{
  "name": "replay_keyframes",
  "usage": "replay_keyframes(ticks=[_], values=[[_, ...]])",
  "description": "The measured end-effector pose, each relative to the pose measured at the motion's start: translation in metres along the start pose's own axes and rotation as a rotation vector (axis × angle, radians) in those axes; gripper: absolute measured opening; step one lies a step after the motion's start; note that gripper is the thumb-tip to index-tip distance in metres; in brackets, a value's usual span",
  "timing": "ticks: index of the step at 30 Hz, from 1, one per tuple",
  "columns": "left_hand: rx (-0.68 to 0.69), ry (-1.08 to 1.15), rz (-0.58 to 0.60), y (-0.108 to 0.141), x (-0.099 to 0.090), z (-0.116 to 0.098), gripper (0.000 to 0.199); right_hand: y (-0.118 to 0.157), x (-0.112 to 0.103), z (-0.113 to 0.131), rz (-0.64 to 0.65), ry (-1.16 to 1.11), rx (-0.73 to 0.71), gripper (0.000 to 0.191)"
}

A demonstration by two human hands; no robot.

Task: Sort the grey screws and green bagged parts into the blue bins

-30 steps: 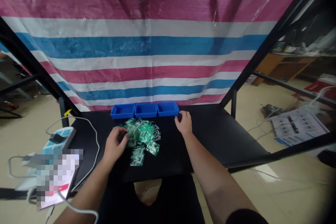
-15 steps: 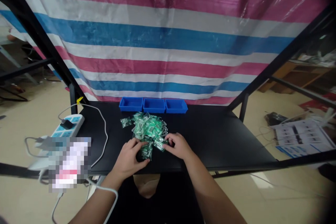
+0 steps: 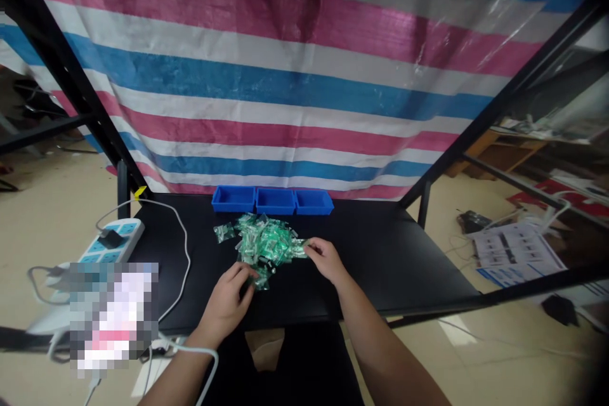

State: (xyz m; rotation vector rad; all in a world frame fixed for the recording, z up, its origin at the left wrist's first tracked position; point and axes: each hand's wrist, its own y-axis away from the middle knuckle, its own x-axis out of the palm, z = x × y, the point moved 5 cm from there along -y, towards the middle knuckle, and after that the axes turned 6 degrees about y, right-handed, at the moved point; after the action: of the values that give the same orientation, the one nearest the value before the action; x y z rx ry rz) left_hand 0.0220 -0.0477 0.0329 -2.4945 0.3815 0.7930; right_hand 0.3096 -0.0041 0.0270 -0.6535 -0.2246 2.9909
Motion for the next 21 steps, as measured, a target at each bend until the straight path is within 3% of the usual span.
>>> replay_keyframes(ticks=[3,6,8,11,14,16,18,21], values=[[-0.004,0.050,-0.058,0.001,-0.004,0.003,0.018,-0.032,-0.015,0.015,-0.094,-0.179,0.081,0.028],[-0.017,0.053,-0.091,0.002,-0.006,0.004,0.017,-0.067,-0.034,0.023,-0.346,-0.335,0.145,0.036],[-0.026,0.056,-0.098,0.002,-0.006,0.004,0.016,-0.083,-0.040,0.020,-0.437,-0.329,0.189,0.043],[-0.027,0.071,-0.111,0.002,-0.006,0.004,0.014,-0.085,-0.036,0.004,-0.508,-0.281,0.288,0.053],[-0.035,0.093,-0.157,0.004,-0.007,0.008,0.013,-0.059,-0.020,0.002,-0.508,-0.184,0.276,0.058],[-0.047,0.113,-0.195,0.006,-0.009,0.011,0.013,-0.035,-0.002,0.024,-0.363,0.014,0.081,0.041],[-0.058,0.146,-0.224,0.007,-0.011,0.015,0.014,-0.009,0.025,0.053,-0.077,0.103,-0.097,0.025],[-0.064,0.240,-0.232,0.010,-0.013,0.018,0.015,0.028,0.061,0.097,0.382,0.197,-0.280,0.032]])
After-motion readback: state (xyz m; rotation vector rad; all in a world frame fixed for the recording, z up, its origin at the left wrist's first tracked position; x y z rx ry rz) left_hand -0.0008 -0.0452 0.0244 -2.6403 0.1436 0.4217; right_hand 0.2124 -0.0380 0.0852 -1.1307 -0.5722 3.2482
